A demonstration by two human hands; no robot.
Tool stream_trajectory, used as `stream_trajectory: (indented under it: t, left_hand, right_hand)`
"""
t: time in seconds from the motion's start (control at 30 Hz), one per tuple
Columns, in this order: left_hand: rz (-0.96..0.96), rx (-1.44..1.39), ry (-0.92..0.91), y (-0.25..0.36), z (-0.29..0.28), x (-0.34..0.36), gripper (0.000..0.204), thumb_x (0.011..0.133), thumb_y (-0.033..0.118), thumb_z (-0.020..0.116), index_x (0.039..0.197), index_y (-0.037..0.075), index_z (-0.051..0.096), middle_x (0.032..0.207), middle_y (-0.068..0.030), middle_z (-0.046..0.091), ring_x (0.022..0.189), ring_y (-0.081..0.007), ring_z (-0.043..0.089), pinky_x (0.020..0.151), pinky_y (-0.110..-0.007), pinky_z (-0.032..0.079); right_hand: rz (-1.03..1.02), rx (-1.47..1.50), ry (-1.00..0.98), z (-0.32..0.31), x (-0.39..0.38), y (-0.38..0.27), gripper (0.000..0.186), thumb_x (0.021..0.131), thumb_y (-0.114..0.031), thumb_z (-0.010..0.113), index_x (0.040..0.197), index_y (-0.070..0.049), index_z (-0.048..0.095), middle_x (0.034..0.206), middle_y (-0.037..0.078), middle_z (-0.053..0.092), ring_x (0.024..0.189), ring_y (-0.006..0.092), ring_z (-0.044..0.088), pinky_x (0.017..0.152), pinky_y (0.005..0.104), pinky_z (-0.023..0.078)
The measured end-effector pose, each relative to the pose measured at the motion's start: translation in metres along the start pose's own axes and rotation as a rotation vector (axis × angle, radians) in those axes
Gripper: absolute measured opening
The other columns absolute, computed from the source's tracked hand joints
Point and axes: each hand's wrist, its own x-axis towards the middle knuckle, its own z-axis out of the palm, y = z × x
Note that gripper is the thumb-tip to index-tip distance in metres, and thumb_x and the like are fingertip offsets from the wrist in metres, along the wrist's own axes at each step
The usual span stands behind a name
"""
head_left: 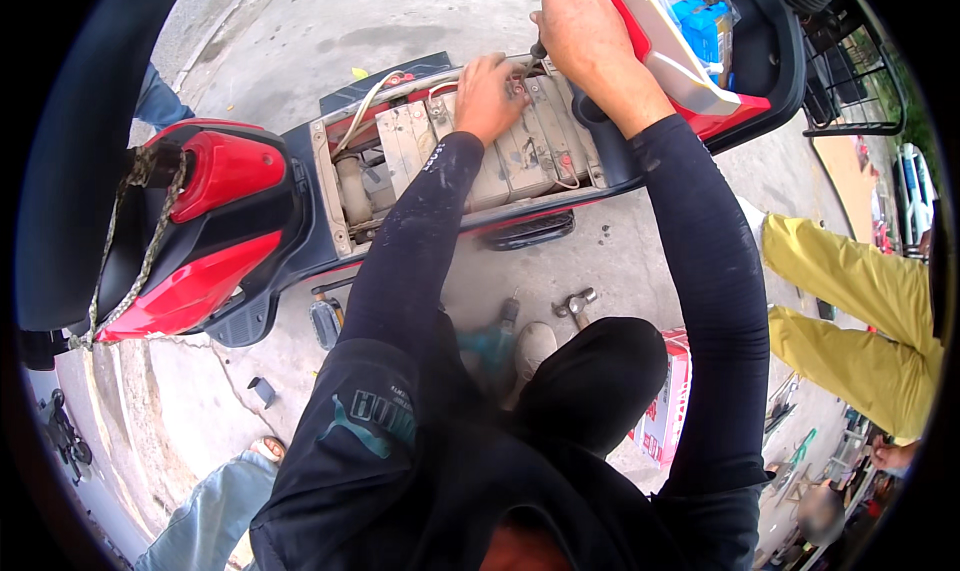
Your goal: The person uses a hammer and a metal punch to strike the terminals of a scooter battery. They then use a screwdriver to loosen the terminal connections and remove the old battery from the scooter's under-seat compartment.
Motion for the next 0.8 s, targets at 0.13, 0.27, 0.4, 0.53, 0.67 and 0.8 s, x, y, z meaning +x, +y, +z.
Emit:
stream_trajectory:
  t: [0.13,0.27,0.4,0.53,0.67,0.8]
  left_hand:
    - [0.039,0.037,0.011,-0.001,0.003,-0.003,0.042,0.079,0.027,0.083,0.119,0.016,0.076,0.144,-0.0135,0.056,0.141,-0.0323,0.044,0.120,-0.048,0.030]
    - [0.040,0.054,0.016,-0.002,0.005,-0.003,0.040,0.080,0.027,0.082,0.118,0.016,0.076,0.144,-0.0131,0.056,0.141,-0.0333,0.043,0.120,-0.049,0.029]
    - [0.050,0.060,0.012,-0.005,0.005,-0.003,0.038,0.081,0.027,0.081,0.117,0.016,0.076,0.144,-0.0131,0.056,0.141,-0.0340,0.042,0.121,-0.051,0.028]
    - [0.052,0.056,-0.005,-0.003,0.003,-0.005,0.039,0.082,0.027,0.081,0.118,0.015,0.075,0.145,-0.0130,0.055,0.142,-0.0341,0.041,0.122,-0.052,0.026]
    - [0.045,0.063,-0.018,0.001,0.002,-0.004,0.040,0.083,0.028,0.080,0.120,0.014,0.074,0.146,-0.0130,0.054,0.144,-0.0341,0.040,0.122,-0.053,0.025]
    - [0.049,0.077,-0.023,-0.002,0.003,-0.004,0.041,0.084,0.029,0.078,0.122,0.014,0.074,0.148,-0.0129,0.053,0.145,-0.0339,0.038,0.123,-0.053,0.024]
  right_hand:
    - [0.056,0.100,-0.003,0.002,0.000,-0.003,0.011,0.082,-0.003,0.067,0.090,0.004,0.068,0.090,0.026,0.071,0.085,0.0401,0.073,0.075,0.0474,0.061]
    - [0.053,0.099,0.033,0.009,0.001,-0.004,0.010,0.080,-0.004,0.067,0.086,0.004,0.070,0.088,0.026,0.071,0.085,0.0403,0.073,0.075,0.0474,0.061]
    - [0.046,0.092,-0.007,0.007,0.001,-0.005,0.009,0.080,-0.003,0.067,0.085,0.003,0.071,0.088,0.026,0.071,0.085,0.0399,0.073,0.075,0.0474,0.061]
    - [0.112,0.120,-0.029,-0.005,-0.001,-0.008,0.009,0.080,-0.003,0.067,0.085,0.002,0.072,0.089,0.026,0.072,0.085,0.0394,0.073,0.075,0.0472,0.061]
    - [0.022,0.099,0.008,0.008,0.004,-0.003,0.009,0.081,-0.003,0.067,0.085,0.002,0.073,0.090,0.026,0.072,0.087,0.0392,0.074,0.076,0.0472,0.061]
    - [0.079,0.075,-0.018,0.006,0.006,-0.005,0.010,0.081,-0.002,0.066,0.086,0.002,0.074,0.090,0.026,0.073,0.086,0.0381,0.074,0.075,0.0465,0.062]
